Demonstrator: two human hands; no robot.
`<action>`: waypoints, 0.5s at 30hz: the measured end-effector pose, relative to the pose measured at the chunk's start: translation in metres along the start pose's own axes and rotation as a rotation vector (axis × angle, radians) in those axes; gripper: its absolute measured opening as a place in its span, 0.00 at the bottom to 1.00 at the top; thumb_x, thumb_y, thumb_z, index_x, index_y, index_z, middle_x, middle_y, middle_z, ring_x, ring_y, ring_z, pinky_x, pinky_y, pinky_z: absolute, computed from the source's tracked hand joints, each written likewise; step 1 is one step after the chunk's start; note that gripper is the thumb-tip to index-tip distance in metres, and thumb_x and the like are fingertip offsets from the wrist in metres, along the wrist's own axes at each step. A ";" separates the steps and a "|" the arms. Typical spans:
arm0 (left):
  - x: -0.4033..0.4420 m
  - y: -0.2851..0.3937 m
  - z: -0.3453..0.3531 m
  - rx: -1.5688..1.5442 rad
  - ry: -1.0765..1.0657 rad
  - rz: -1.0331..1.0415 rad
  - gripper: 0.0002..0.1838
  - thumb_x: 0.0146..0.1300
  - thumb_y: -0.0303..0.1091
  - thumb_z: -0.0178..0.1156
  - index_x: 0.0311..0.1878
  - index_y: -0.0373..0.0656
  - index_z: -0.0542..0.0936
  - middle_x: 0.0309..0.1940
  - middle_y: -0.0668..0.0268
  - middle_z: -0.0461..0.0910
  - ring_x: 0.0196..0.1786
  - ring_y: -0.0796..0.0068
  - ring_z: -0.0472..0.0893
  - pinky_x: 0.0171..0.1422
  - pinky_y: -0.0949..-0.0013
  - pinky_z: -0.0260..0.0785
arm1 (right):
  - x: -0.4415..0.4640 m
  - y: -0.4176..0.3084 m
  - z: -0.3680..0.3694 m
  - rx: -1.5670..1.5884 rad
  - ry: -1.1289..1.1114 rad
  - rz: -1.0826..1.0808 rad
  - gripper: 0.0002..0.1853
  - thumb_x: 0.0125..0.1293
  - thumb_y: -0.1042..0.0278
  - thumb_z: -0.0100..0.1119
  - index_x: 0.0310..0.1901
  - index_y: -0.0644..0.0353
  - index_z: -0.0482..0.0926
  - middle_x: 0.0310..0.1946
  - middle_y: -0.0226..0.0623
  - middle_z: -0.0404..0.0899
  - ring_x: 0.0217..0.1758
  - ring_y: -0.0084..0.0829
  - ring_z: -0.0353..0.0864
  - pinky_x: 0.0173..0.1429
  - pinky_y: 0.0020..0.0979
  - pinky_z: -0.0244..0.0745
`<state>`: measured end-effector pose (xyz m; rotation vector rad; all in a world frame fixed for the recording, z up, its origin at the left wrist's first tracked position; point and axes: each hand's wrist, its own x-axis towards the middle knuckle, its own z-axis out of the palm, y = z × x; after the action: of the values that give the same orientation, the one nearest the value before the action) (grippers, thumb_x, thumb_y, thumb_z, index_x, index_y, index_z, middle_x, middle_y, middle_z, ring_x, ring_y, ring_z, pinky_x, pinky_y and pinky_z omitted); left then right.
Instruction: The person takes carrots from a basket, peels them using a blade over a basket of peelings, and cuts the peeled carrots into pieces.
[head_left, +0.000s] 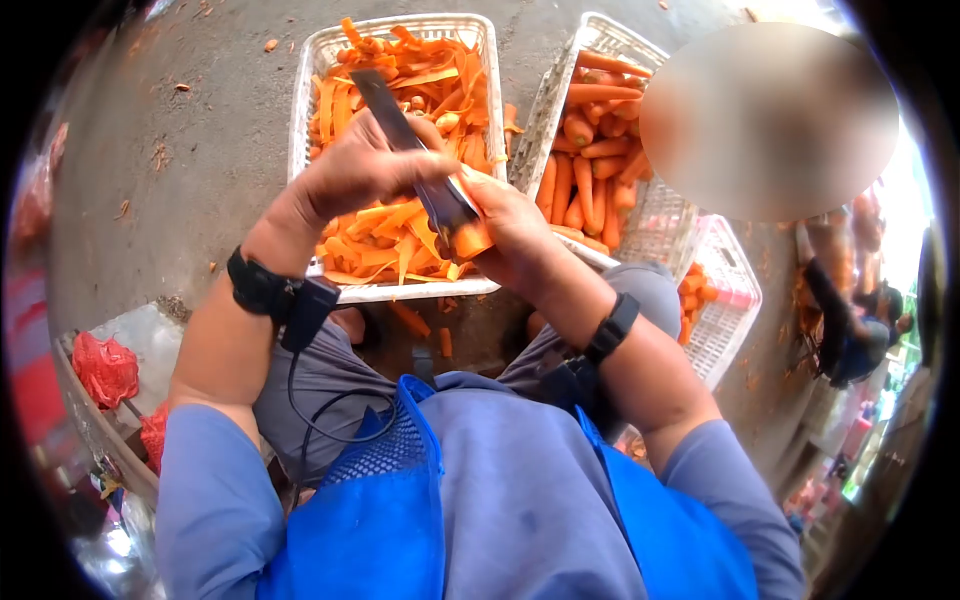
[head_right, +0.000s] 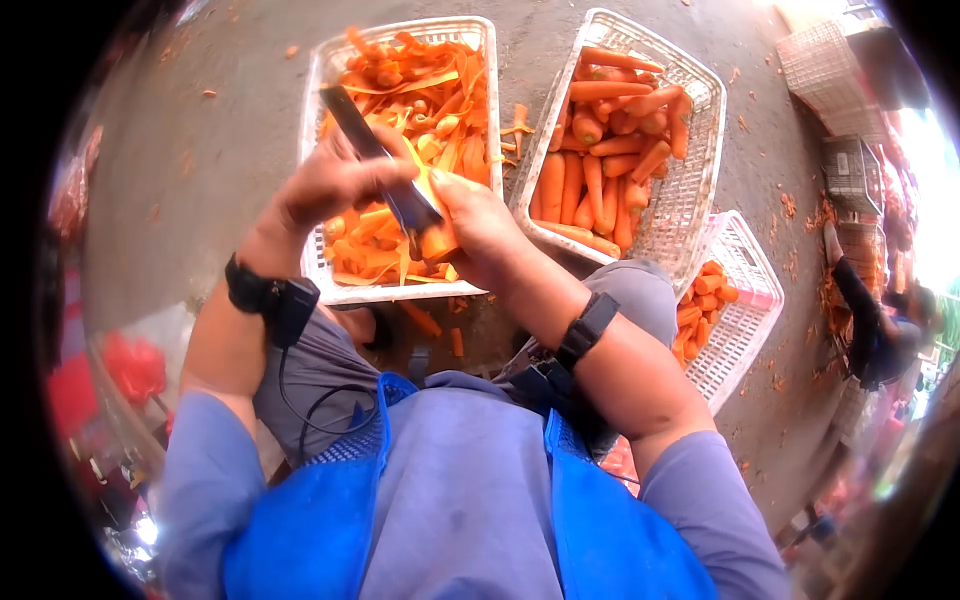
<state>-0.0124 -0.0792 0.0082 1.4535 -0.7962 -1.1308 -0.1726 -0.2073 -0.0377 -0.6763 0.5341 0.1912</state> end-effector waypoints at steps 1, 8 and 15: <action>0.005 -0.007 -0.012 0.022 0.111 0.016 0.06 0.67 0.34 0.66 0.40 0.42 0.84 0.23 0.72 0.79 0.20 0.86 0.73 0.23 0.80 0.62 | -0.001 -0.001 0.003 0.042 0.011 0.020 0.18 0.81 0.54 0.44 0.58 0.59 0.73 0.36 0.39 0.80 0.33 0.31 0.82 0.32 0.32 0.81; 0.011 -0.060 -0.107 0.035 0.468 0.000 0.07 0.67 0.35 0.66 0.41 0.42 0.84 0.26 0.71 0.82 0.19 0.90 0.70 0.20 0.84 0.54 | -0.014 -0.002 0.008 0.069 -0.105 0.041 0.20 0.82 0.53 0.44 0.59 0.62 0.71 0.35 0.44 0.81 0.32 0.36 0.83 0.36 0.33 0.82; 0.006 -0.042 -0.101 0.123 0.578 0.119 0.09 0.68 0.38 0.67 0.41 0.43 0.85 0.26 0.73 0.81 0.20 0.91 0.65 0.22 0.83 0.52 | -0.010 -0.009 0.001 0.129 0.006 -0.055 0.20 0.80 0.55 0.50 0.58 0.66 0.73 0.39 0.43 0.82 0.33 0.35 0.85 0.36 0.32 0.82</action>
<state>0.0805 -0.0421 -0.0369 1.6962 -0.5353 -0.5286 -0.1771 -0.2136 -0.0267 -0.5656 0.5283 0.1018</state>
